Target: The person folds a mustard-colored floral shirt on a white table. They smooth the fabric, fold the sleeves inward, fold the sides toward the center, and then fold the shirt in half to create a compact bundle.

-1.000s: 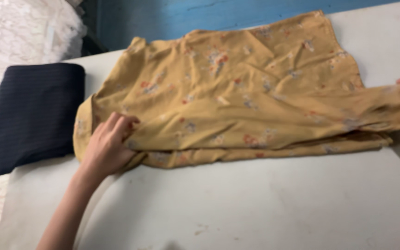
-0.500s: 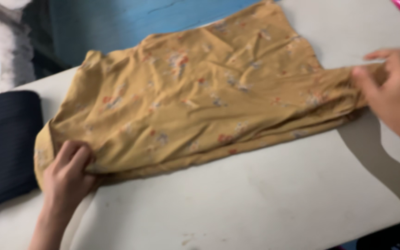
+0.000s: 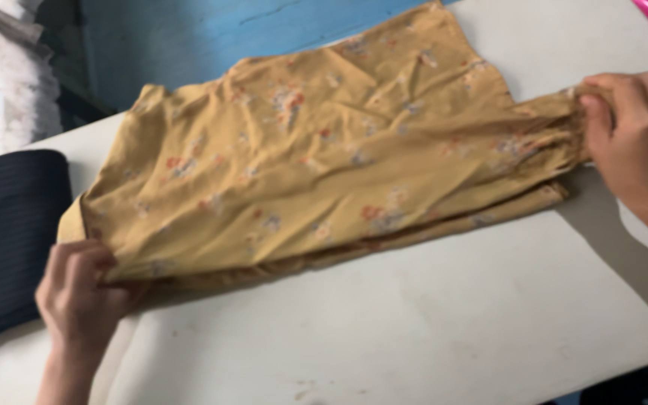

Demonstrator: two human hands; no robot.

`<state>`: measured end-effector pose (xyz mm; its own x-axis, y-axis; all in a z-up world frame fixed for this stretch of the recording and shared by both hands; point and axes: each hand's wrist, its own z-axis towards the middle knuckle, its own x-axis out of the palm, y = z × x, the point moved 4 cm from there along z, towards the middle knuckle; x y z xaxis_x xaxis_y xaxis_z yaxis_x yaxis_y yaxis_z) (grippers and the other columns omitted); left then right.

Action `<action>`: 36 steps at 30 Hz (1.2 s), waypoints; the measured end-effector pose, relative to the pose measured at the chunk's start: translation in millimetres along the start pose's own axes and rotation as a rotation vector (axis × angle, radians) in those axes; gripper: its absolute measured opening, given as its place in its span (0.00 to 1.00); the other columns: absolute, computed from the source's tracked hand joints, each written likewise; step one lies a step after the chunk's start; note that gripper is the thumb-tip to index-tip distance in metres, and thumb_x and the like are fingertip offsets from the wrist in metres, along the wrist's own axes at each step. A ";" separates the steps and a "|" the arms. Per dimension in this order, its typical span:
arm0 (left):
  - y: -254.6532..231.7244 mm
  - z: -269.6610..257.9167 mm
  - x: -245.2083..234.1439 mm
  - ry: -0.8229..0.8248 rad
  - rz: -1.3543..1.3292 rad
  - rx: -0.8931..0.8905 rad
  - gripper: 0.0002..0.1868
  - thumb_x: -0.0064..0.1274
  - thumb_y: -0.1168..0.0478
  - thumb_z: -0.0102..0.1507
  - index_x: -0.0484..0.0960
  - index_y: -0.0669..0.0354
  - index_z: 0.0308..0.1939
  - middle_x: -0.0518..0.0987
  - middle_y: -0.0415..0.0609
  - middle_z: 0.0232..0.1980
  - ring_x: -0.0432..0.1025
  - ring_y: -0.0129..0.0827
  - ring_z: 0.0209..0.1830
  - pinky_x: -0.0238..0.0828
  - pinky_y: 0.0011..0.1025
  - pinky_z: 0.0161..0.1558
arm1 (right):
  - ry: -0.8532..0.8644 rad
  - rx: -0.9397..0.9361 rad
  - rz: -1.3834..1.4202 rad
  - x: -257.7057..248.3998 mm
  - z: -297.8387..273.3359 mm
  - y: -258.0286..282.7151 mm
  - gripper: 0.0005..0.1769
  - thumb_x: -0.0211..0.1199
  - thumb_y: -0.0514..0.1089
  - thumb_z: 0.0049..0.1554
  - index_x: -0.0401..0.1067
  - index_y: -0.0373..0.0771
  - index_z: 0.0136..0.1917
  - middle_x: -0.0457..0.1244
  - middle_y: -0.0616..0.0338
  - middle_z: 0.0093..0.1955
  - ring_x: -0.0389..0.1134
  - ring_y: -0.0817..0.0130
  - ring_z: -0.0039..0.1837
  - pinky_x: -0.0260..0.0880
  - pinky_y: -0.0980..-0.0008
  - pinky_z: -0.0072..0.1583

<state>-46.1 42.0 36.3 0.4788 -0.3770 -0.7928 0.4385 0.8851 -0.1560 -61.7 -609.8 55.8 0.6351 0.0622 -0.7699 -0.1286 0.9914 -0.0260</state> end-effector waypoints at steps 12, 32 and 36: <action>-13.5 27.9 -25.7 0.407 -0.374 -0.094 0.22 0.59 0.64 0.53 0.79 0.62 0.53 0.76 0.54 0.59 0.70 0.46 0.63 0.67 0.40 0.61 | 0.058 -0.101 0.033 0.3 11.0 45.0 0.26 0.67 0.47 0.66 0.66 0.34 0.72 0.61 0.43 0.68 0.63 0.45 0.68 0.65 0.50 0.69; -55.2 24.4 49.3 0.514 -0.024 0.228 0.41 0.41 0.37 0.66 0.56 0.46 0.79 0.54 0.59 0.81 0.47 0.52 0.81 0.40 0.51 0.75 | 0.532 -0.368 0.347 79.9 -1.5 131.6 0.50 0.42 0.78 0.55 0.41 0.54 0.82 0.34 0.52 0.85 0.31 0.52 0.84 0.20 0.28 0.73; -55.9 23.2 52.0 0.498 0.002 0.259 0.41 0.40 0.36 0.66 0.55 0.49 0.79 0.52 0.62 0.80 0.46 0.54 0.80 0.38 0.53 0.74 | 0.533 -0.363 0.309 85.0 -1.7 130.9 0.50 0.42 0.78 0.55 0.43 0.54 0.82 0.35 0.52 0.85 0.32 0.53 0.83 0.21 0.28 0.73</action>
